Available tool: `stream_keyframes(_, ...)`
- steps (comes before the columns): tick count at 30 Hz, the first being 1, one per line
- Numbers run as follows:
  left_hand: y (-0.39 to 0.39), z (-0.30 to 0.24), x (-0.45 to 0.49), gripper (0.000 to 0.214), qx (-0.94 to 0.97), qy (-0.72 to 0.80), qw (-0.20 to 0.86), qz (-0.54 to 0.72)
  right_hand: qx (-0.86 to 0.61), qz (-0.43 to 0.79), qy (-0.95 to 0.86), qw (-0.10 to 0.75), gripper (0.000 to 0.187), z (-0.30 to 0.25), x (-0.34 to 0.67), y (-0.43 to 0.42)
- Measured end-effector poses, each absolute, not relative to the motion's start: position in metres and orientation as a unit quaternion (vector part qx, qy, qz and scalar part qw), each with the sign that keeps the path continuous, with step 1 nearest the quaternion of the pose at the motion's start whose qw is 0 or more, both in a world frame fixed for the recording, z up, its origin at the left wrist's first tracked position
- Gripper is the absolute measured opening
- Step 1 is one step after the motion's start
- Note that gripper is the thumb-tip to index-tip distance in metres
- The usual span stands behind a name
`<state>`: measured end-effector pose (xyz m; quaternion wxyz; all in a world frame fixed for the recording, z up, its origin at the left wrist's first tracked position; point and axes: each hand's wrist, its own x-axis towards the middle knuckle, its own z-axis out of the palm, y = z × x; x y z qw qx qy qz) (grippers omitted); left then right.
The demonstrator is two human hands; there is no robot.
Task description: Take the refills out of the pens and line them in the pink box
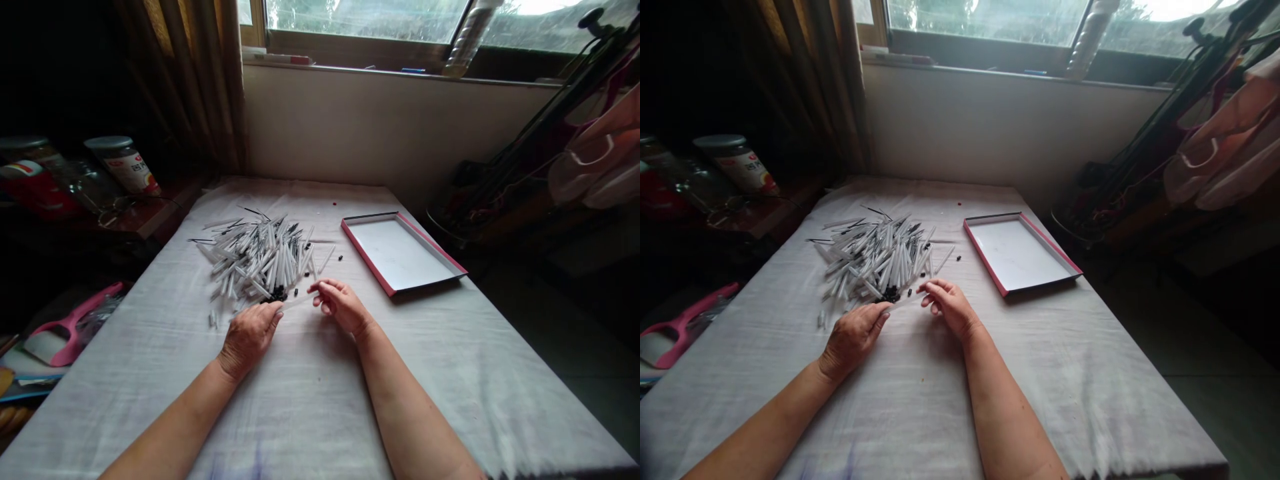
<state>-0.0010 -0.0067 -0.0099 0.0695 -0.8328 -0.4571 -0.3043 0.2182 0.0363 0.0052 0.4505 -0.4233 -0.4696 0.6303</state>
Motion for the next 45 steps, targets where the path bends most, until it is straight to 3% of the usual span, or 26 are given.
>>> stream_keyframes(2, -0.006, -0.012, -0.005, 0.031, -0.808, -0.48, 0.029, -0.34, -0.495, 0.509, -0.504, 0.492, 0.027, 0.003, 0.218, 0.047)
stream_keyframes(4, -0.004, -0.012, -0.006, 0.032, -0.786, -0.502, -0.025, -0.361, -0.546, 0.36, -0.586, 0.478, 0.021, 0.003, 0.214, 0.059)
stream_keyframes(7, -0.002, -0.012, -0.005, 0.03, -0.753, -0.522, -0.099, -0.388, -0.557, 0.178, -0.712, 0.39, 0.024, 0.007, 0.2, 0.079)
stream_keyframes(10, 0.001, -0.012, -0.005, 0.027, -0.726, -0.527, -0.142, -0.419, -0.568, 0.094, -0.771, 0.274, 0.026, 0.012, 0.185, 0.098)
stream_keyframes(13, 0.003, -0.012, -0.007, 0.025, -0.698, -0.54, -0.175, -0.435, -0.6, 0.057, -0.774, 0.192, 0.025, 0.016, 0.177, 0.11)
stream_keyframes(19, 0.003, -0.01, -0.008, 0.026, -0.676, -0.549, -0.233, -0.433, -0.64, 0.018, -0.76, 0.11, 0.026, 0.027, 0.17, 0.115)
stream_keyframes(33, 0.005, -0.011, -0.008, 0.026, -0.682, -0.541, -0.231, -0.434, -0.694, 0.029, -0.719, 0.038, 0.025, 0.039, 0.167, 0.125)
stream_keyframes(38, 0.006, -0.011, -0.009, 0.026, -0.695, -0.527, -0.203, -0.445, -0.725, 0.035, -0.678, 0.117, 0.025, 0.045, 0.185, 0.104)
stream_keyframes(41, 0.005, -0.01, -0.009, 0.026, -0.703, -0.514, -0.193, -0.452, -0.719, 0.107, -0.635, 0.261, 0.023, 0.039, 0.203, 0.08)
stream_keyframes(45, 0.005, -0.01, -0.008, 0.025, -0.7, -0.514, -0.204, -0.452, -0.615, 0.298, -0.528, 0.503, 0.024, 0.021, 0.223, 0.051)
